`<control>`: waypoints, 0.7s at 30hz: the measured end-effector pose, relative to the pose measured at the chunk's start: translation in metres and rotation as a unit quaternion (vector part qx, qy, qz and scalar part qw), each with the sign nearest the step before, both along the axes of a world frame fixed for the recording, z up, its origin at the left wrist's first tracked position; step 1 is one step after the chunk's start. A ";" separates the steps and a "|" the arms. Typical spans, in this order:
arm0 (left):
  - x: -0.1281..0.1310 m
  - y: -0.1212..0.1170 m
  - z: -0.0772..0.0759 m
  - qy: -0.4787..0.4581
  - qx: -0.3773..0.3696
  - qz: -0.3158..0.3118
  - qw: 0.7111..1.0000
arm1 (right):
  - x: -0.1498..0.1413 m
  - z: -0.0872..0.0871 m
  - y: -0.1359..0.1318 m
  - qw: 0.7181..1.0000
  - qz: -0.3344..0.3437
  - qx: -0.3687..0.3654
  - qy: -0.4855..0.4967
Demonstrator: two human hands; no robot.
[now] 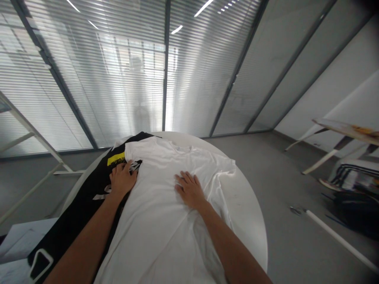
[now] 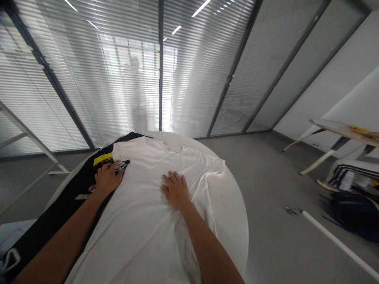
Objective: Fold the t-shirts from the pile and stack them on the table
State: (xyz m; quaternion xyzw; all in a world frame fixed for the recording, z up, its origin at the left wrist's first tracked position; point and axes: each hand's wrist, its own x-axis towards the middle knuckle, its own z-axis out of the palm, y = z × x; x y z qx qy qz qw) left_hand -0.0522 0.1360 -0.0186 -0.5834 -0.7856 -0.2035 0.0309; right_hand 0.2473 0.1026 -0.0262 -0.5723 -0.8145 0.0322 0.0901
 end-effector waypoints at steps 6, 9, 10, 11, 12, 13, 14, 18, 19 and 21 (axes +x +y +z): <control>0.000 -0.001 0.002 0.000 -0.010 0.000 1.000 | 0.003 -0.002 -0.002 1.000 -0.001 0.013 -0.006; 0.000 -0.001 0.002 -0.002 -0.008 -0.001 1.000 | 0.003 -0.004 -0.003 1.000 0.002 0.020 -0.003; 0.000 -0.001 0.001 -0.002 -0.007 -0.001 1.000 | 0.004 -0.005 -0.002 1.000 0.003 0.021 -0.002; 0.000 -0.001 0.001 -0.002 -0.005 -0.001 1.000 | 0.004 -0.005 -0.002 1.000 0.003 0.023 -0.001; -0.001 -0.001 0.000 -0.001 -0.003 -0.002 1.000 | 0.004 -0.006 -0.002 1.000 0.004 0.025 0.000; -0.001 -0.001 0.000 0.000 -0.002 -0.002 1.000 | 0.005 -0.007 -0.002 1.000 0.005 0.026 0.001; -0.001 -0.001 -0.001 0.000 -0.001 -0.002 1.000 | 0.005 -0.007 -0.001 1.000 0.005 0.026 0.004; -0.001 0.000 -0.001 -0.004 -0.006 0.000 1.000 | 0.006 -0.009 -0.001 1.000 0.007 0.023 0.013; -0.001 0.000 -0.001 -0.005 -0.008 0.000 1.000 | 0.007 -0.009 -0.001 1.000 0.007 0.022 0.014; -0.001 0.000 0.000 -0.009 -0.010 -0.001 1.000 | 0.008 -0.009 -0.002 1.000 0.007 0.018 0.013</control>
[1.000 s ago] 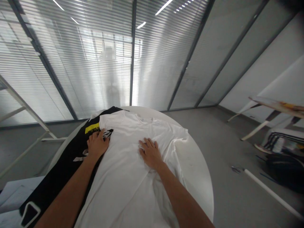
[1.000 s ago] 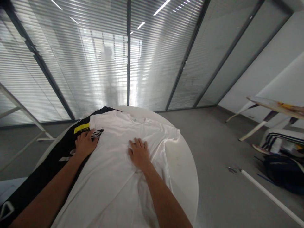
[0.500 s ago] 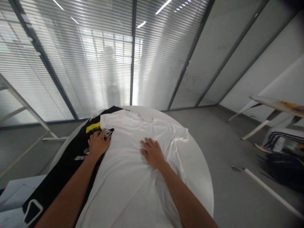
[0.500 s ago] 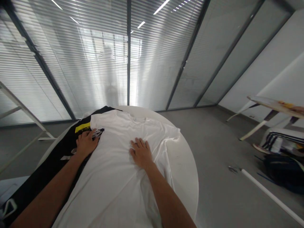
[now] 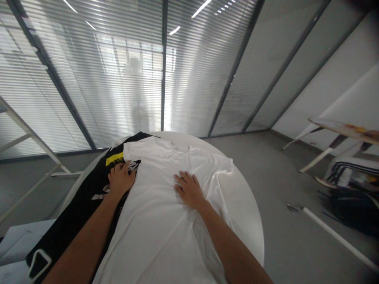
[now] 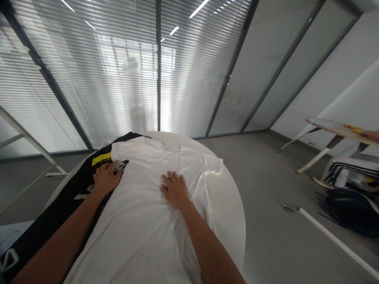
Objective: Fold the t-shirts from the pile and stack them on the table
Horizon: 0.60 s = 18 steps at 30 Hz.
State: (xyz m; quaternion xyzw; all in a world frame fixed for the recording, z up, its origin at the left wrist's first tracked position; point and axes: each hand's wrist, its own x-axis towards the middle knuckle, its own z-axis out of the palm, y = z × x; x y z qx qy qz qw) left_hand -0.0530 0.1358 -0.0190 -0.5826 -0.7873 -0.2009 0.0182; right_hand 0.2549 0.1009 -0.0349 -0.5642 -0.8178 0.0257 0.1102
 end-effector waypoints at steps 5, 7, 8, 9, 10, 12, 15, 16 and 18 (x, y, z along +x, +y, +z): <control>0.000 -0.001 0.000 0.001 0.002 -0.001 1.000 | 0.003 0.002 -0.003 1.000 0.001 -0.007 -0.004; 0.001 -0.002 0.000 0.012 0.008 -0.003 1.000 | 0.005 0.001 -0.004 1.000 0.002 -0.008 -0.004; 0.002 -0.003 0.001 0.020 0.013 -0.004 1.000 | 0.006 0.001 -0.004 1.000 0.002 -0.008 -0.003; 0.003 -0.004 0.003 0.029 0.022 -0.004 0.999 | 0.007 0.000 -0.004 1.000 0.002 -0.006 -0.002; 0.005 -0.005 0.004 0.041 0.038 -0.003 0.998 | 0.007 0.000 -0.004 1.000 0.003 -0.003 -0.002; 0.011 -0.008 0.008 0.063 0.081 -0.018 0.995 | 0.008 -0.001 -0.005 1.000 0.006 0.002 -0.002; 0.023 -0.012 0.011 0.089 0.126 -0.126 0.980 | 0.009 -0.002 -0.005 1.000 0.009 0.006 -0.005; 0.027 -0.013 0.010 0.095 0.124 -0.179 0.971 | 0.009 -0.002 -0.005 1.000 0.009 0.008 -0.006; 0.034 -0.014 0.007 0.100 0.106 -0.268 0.952 | 0.008 -0.002 -0.006 1.000 0.009 0.013 -0.008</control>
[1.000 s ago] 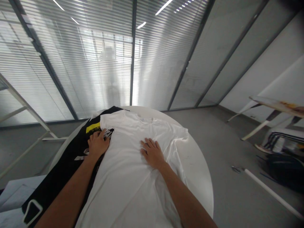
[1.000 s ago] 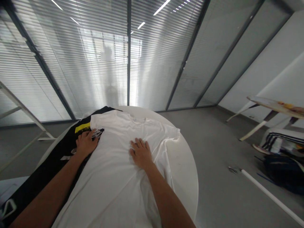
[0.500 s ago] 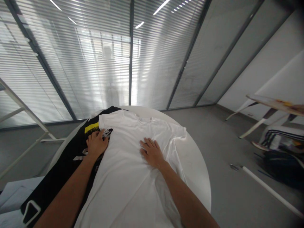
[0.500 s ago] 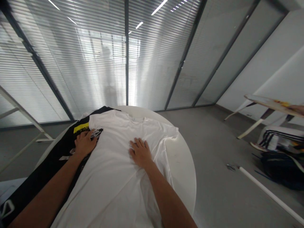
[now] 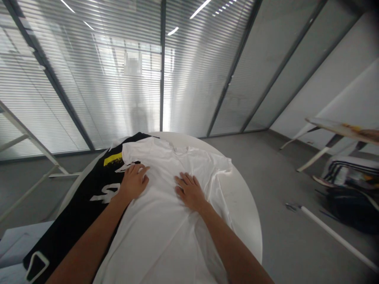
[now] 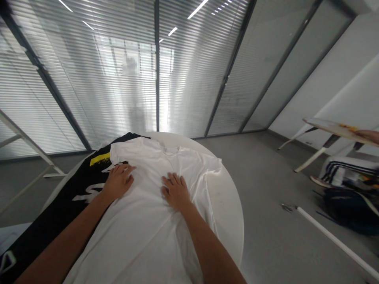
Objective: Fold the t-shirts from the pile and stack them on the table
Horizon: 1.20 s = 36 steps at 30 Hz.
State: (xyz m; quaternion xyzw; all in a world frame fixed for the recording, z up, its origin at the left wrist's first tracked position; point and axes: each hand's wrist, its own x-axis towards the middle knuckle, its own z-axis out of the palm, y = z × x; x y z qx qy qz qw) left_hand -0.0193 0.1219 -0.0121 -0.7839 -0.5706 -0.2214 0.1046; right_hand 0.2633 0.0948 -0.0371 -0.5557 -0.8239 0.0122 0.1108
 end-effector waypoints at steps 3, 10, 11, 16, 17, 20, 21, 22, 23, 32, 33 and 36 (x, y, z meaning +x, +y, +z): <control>0.004 -0.001 -0.007 0.011 -0.040 -0.050 0.998 | -0.001 0.001 -0.002 1.000 -0.001 0.006 0.000; 0.000 -0.001 -0.006 0.008 -0.083 -0.053 0.995 | 0.000 0.002 -0.005 1.000 0.000 -0.004 0.000; 0.000 -0.002 -0.004 0.012 -0.085 -0.049 0.995 | 0.000 0.002 -0.005 1.000 0.000 -0.006 0.000; 0.005 -0.007 0.003 0.036 -0.087 -0.041 0.995 | 0.002 0.003 -0.004 1.000 0.003 -0.014 0.001; 0.005 -0.008 0.005 0.040 -0.088 -0.039 0.995 | 0.002 0.003 -0.004 1.000 0.004 -0.015 0.001; 0.006 -0.009 0.009 0.044 -0.106 -0.034 0.993 | 0.005 0.003 -0.004 1.000 0.010 -0.020 0.003; 0.006 -0.009 0.010 0.044 -0.114 -0.033 0.992 | 0.006 0.003 -0.004 1.000 0.011 -0.023 0.002; 0.006 -0.008 0.012 0.043 -0.122 -0.034 0.991 | 0.006 0.004 -0.004 1.000 0.012 -0.027 0.002; 0.006 -0.007 0.014 0.042 -0.131 -0.037 0.990 | 0.007 0.005 -0.004 0.999 0.013 -0.031 0.002; 0.001 0.035 0.043 -0.102 -0.279 0.039 0.954 | -0.013 0.046 0.023 0.996 -0.036 -0.076 -0.011; -0.001 0.043 0.045 -0.112 -0.273 0.063 0.953 | -0.018 0.049 0.028 0.997 -0.048 -0.066 -0.004; -0.009 0.063 0.050 -0.128 -0.237 0.137 0.953 | -0.030 0.046 0.040 0.997 -0.074 -0.019 0.033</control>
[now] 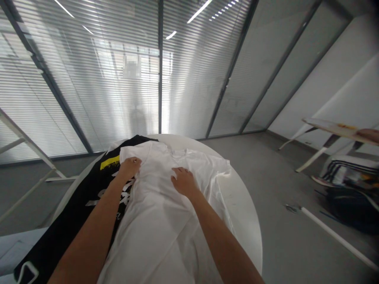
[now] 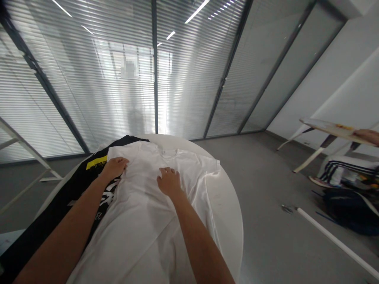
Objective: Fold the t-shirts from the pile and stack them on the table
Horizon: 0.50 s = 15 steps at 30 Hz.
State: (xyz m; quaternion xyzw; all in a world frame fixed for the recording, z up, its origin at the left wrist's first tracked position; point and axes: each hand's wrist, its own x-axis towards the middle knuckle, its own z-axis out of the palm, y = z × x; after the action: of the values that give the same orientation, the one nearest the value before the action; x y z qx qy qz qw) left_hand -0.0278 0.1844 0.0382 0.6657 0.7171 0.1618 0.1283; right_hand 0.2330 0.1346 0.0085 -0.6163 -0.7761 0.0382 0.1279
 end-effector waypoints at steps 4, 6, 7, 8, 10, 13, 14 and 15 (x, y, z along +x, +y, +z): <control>-0.017 0.013 0.002 0.030 0.041 0.053 0.997 | -0.004 -0.025 0.007 0.998 -0.037 0.042 0.008; -0.026 0.016 -0.001 0.042 0.062 0.081 0.994 | -0.003 -0.038 0.008 0.999 -0.038 0.039 -0.007; -0.029 0.017 -0.004 0.047 0.074 0.098 0.991 | -0.002 -0.042 0.008 0.999 -0.034 0.035 -0.013; -0.032 0.018 -0.006 0.051 0.086 0.114 0.988 | -0.001 -0.045 0.009 0.999 -0.030 0.031 -0.017; -0.036 0.022 -0.012 0.054 0.104 0.138 0.983 | -0.001 -0.047 0.009 0.999 -0.027 0.026 -0.019; -0.040 0.028 -0.021 0.027 0.117 0.162 0.979 | -0.002 -0.046 0.010 0.999 -0.027 0.024 -0.014; -0.041 0.030 -0.023 0.009 0.115 0.178 0.977 | -0.002 -0.046 0.011 0.999 -0.026 0.025 -0.013; -0.042 0.032 -0.025 -0.009 0.109 0.197 0.974 | -0.002 -0.046 0.011 0.999 -0.026 0.026 -0.012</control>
State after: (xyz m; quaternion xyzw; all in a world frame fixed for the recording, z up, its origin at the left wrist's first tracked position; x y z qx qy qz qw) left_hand -0.0700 0.2168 0.0132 0.5199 0.8111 0.2666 0.0272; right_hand 0.2311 0.1459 -0.0374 -0.6332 -0.7620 0.0071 0.1354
